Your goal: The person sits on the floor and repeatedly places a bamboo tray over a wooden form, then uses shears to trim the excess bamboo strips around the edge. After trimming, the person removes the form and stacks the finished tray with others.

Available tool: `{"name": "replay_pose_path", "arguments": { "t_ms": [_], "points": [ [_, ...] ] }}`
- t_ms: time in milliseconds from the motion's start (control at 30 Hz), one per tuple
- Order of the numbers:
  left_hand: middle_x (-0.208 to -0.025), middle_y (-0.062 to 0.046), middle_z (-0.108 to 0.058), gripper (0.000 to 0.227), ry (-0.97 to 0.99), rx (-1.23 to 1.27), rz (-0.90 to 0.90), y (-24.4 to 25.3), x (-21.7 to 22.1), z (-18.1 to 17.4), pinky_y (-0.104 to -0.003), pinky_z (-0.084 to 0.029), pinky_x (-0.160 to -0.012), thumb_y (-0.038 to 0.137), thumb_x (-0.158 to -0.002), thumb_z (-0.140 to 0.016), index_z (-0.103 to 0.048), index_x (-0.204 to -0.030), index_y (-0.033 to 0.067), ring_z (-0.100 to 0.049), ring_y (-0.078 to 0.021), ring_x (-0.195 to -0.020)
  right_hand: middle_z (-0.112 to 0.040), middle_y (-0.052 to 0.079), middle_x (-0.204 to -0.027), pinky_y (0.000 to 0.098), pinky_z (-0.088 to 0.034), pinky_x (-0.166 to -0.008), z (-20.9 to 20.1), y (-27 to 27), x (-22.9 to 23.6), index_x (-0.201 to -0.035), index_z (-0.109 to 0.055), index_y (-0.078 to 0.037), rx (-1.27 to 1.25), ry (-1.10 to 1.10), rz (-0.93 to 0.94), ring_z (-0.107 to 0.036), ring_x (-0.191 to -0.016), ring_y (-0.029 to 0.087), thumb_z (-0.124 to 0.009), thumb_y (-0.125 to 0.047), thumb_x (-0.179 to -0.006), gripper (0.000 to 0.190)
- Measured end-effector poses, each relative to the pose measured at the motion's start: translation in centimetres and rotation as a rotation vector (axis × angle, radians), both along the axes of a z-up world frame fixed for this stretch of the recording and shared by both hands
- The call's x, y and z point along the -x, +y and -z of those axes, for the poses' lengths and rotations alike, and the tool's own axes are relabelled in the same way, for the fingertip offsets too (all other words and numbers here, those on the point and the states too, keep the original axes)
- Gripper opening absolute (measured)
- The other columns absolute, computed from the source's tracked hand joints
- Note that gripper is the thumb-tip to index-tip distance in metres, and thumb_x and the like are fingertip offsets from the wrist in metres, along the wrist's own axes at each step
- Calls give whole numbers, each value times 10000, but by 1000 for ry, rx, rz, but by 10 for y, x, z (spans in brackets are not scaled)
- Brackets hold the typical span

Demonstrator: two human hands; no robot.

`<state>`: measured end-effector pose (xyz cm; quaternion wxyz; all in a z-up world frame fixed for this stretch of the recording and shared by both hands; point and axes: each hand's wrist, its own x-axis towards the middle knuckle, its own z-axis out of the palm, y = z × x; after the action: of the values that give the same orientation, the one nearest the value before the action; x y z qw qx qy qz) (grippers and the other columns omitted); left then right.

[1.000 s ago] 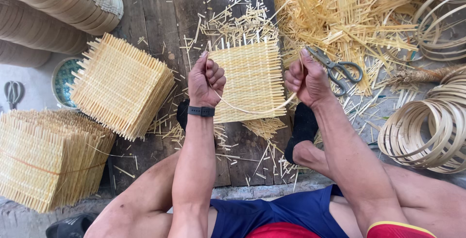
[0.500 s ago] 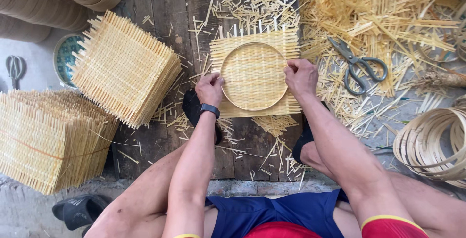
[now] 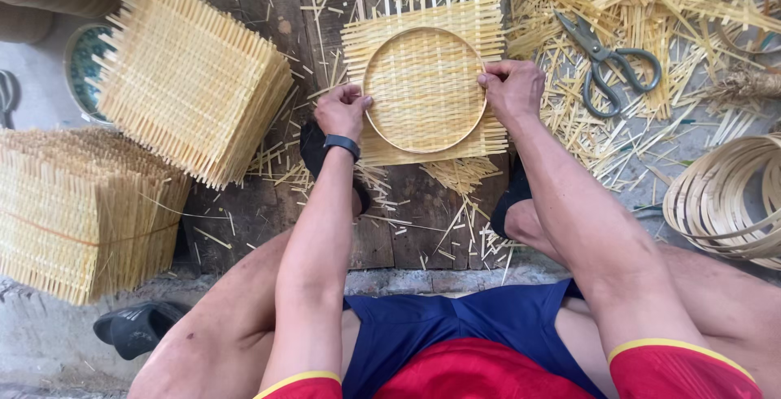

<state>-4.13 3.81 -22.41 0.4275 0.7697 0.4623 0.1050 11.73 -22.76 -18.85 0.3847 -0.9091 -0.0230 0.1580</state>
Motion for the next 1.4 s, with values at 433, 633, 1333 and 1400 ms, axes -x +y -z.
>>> {"name": "replay_pose_path", "arguments": {
  "t_ms": [433, 633, 1333, 1400],
  "points": [
    [-835, -57, -797, 251, -12, 203, -81, 4, 3, 26, -294, -612, -748, 81, -651, -911, -816, -884, 80, -755, -155, -745, -772, 115, -888, 384, -565, -799, 37, -11, -3, -979, -828, -137, 88, -215, -121, -735, -807, 269, -831, -290, -824, 217],
    [-821, -84, -802, 253, 79, 386, -115, 9, -6, -3, -317, -638, -734, 62, -636, -905, -816, -873, 58, -773, -175, -725, -784, 90, -873, 335, -567, -777, 41, -9, -18, -1018, -824, -141, 85, -55, -107, -736, -769, 206, -860, -302, -801, 272],
    [-951, -139, -831, 228, 304, 250, 283, 27, -21, -32, -304, -636, -771, 131, -719, -900, -802, -909, 53, -789, -189, -791, -625, 192, -1250, 431, -436, -1033, -55, 29, 9, -1227, -652, 14, 411, -218, -605, -566, -1156, 299, -803, -471, -806, 660],
    [-1279, -131, -704, 364, 229, -51, 333, 14, -43, -37, -354, -550, -979, 281, -780, -880, -770, -1080, 108, -686, -227, -1105, -388, 254, -1498, 491, -226, -1155, -67, 55, 42, -1453, -387, 32, 449, -387, -953, -324, -1375, 369, -760, -547, -753, 982]
  ]
}}
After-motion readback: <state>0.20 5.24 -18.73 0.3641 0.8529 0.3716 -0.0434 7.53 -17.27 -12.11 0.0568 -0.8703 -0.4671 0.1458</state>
